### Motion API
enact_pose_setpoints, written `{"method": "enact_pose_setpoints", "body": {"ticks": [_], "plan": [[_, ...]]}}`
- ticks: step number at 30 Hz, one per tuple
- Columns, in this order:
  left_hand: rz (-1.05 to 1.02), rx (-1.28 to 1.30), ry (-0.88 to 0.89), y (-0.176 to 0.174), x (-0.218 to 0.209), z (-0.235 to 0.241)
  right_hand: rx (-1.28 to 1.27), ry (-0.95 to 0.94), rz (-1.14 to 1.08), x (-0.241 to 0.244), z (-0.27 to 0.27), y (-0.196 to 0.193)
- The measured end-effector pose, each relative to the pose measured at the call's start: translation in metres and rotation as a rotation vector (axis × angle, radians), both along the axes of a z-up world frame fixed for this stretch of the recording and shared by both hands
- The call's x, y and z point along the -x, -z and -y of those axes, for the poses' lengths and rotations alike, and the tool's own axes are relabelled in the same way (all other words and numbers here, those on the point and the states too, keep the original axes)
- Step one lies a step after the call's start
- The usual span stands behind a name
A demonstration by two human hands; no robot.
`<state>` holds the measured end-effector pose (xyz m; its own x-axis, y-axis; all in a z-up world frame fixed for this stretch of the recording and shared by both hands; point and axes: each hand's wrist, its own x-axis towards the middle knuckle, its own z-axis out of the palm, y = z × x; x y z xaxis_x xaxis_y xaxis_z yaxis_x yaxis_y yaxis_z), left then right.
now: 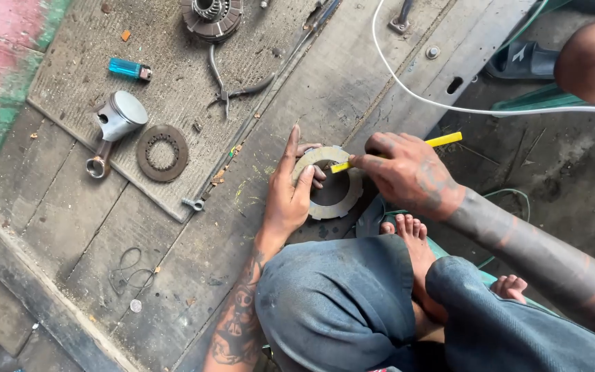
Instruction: Scraping old gasket material from a circular motorcycle engine part using a small hand tool.
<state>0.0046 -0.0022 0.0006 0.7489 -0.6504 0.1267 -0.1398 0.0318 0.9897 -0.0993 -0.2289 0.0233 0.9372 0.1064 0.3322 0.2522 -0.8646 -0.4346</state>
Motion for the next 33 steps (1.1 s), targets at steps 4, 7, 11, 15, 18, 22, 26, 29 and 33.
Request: {"method": "enact_pose_setpoints", "body": {"ticks": [4, 7, 11, 15, 18, 22, 26, 29, 33], "plan": [[-0.01, -0.011, -0.006, -0.006, 0.005, -0.003, 0.065, 0.034, 0.024, -0.009, -0.012, -0.005], [-0.006, -0.02, 0.01, -0.007, 0.002, -0.002, 0.083, 0.064, 0.038, -0.018, -0.019, -0.01], [0.045, -0.067, 0.016, -0.006, 0.001, -0.005, 0.033, 0.059, 0.0, -0.019, -0.036, -0.018], [-0.001, -0.037, 0.002, -0.007, 0.004, -0.005, 0.085, 0.081, 0.014, -0.025, -0.028, -0.022], [0.004, -0.05, 0.012, -0.008, -0.001, -0.004, -0.008, 0.015, -0.034, -0.027, -0.026, -0.021], [-0.075, -0.012, 0.022, -0.008, 0.004, -0.007, 0.112, 0.127, -0.005, -0.025, 0.018, 0.002], [-0.16, 0.039, 0.039, 0.003, 0.003, -0.01, -0.184, 0.254, -0.091, -0.015, 0.025, 0.0], [-0.147, 0.007, 0.054, -0.005, 0.003, -0.009, -0.362, 0.191, -0.208, -0.014, 0.003, -0.023], [-0.144, 0.01, 0.076, -0.004, 0.003, -0.009, -0.509, 0.16, -0.354, -0.023, -0.016, -0.038]]}}
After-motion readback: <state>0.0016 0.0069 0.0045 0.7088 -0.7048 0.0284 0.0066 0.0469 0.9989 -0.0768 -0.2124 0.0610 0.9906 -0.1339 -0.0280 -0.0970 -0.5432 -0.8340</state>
